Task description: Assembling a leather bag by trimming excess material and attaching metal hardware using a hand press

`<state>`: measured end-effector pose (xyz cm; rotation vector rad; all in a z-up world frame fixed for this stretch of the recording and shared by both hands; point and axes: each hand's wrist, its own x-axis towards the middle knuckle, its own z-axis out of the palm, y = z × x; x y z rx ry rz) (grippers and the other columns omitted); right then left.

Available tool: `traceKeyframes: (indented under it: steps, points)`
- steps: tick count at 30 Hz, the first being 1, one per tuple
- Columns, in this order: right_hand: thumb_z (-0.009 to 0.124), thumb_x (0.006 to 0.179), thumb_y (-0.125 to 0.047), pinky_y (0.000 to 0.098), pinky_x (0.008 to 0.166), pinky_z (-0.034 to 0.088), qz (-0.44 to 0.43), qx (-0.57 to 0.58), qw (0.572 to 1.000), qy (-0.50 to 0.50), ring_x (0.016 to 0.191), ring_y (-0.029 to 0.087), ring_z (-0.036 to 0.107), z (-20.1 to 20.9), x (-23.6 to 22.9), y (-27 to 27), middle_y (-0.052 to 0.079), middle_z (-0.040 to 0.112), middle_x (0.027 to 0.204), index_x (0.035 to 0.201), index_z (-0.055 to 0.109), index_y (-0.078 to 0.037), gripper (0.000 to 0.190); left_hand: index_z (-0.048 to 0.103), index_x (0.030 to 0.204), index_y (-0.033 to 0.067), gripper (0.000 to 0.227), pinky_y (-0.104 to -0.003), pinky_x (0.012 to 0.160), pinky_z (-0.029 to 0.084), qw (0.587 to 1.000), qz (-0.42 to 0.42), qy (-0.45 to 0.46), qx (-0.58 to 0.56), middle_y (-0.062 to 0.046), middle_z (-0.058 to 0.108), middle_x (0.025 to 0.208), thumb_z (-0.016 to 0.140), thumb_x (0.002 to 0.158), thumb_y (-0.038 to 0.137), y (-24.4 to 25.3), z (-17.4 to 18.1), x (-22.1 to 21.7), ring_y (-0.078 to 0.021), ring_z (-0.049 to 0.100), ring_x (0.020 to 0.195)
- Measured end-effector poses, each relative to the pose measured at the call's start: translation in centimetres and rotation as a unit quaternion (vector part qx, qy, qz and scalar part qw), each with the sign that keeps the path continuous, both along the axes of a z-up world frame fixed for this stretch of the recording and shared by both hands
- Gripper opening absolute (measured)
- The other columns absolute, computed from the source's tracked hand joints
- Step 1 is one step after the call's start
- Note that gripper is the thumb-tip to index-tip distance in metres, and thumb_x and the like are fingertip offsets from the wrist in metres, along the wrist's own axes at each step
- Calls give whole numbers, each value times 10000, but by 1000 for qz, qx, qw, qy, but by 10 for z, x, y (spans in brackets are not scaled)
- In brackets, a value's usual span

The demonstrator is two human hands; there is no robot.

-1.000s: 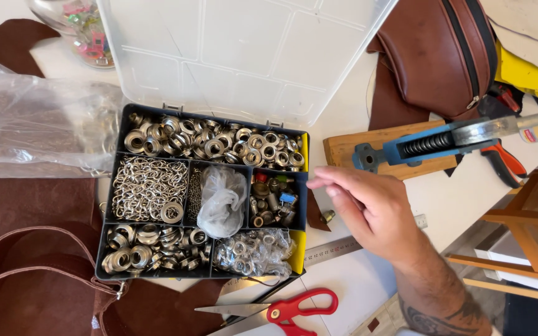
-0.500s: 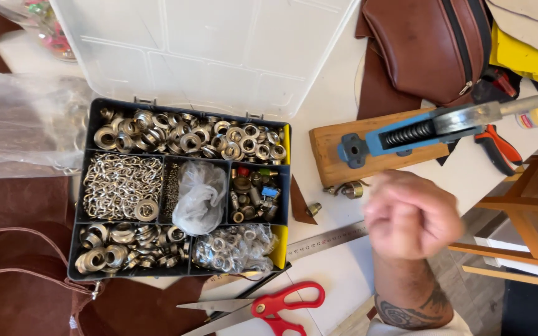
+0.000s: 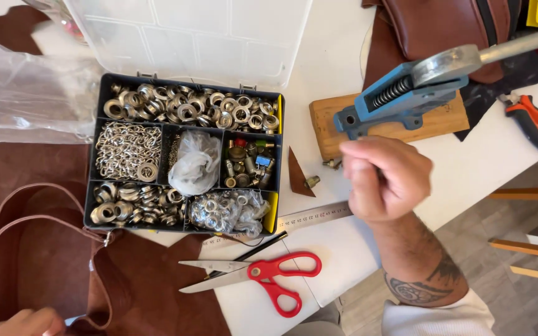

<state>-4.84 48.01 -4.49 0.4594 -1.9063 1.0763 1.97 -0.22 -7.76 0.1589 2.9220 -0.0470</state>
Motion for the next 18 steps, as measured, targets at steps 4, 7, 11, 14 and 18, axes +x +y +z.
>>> traceKeyframes:
  steps: [4, 7, 11, 14, 18]
  points:
    - [540, 981, -9, 326, 566, 527, 4, 78, 995, -65, 609, 239, 663, 10, 1, -11, 164, 689, 751, 955, 689, 86, 179, 506, 605, 289, 181, -333, 545, 347, 980, -109, 19, 163, 114, 417, 601, 563, 776, 301, -17, 1, -12, -80, 407, 532]
    - [559, 987, -20, 353, 670, 565, -8, 100, 990, -100, 723, 272, 725, 7, 5, -8, 182, 744, 879, 973, 718, 69, 183, 778, 812, 567, 175, -251, 674, 557, 959, -198, -197, 40, 286, 642, 827, 705, 762, 718, -76, -31, -17, 41, 676, 761]
    - [585, 1073, -90, 428, 780, 560, -2, 115, 989, -93, 834, 327, 737, -20, 3, 2, 222, 759, 970, 1006, 735, 92, 246, 766, 675, 388, 209, -373, 804, 512, 949, -153, -273, 32, 141, 650, 812, 701, 865, 444, -14, 42, -30, -167, 673, 843]
    - [513, 1168, 193, 410, 740, 452, 26, 29, 989, -145, 735, 329, 608, -58, 11, 20, 318, 651, 1026, 1221, 696, 251, 199, 769, 682, 292, 173, -416, 824, 432, 940, -184, -272, 86, 83, 649, 774, 732, 850, 314, 3, 64, -41, -204, 643, 858]
    - [383, 1295, 157, 435, 910, 461, 20, 43, 967, -250, 860, 346, 551, -47, 25, 8, 304, 530, 931, 1399, 576, 263, 243, 802, 770, 264, 80, -396, 908, 380, 938, -159, -289, 104, 88, 664, 812, 775, 837, 299, 1, 62, -39, -151, 635, 969]
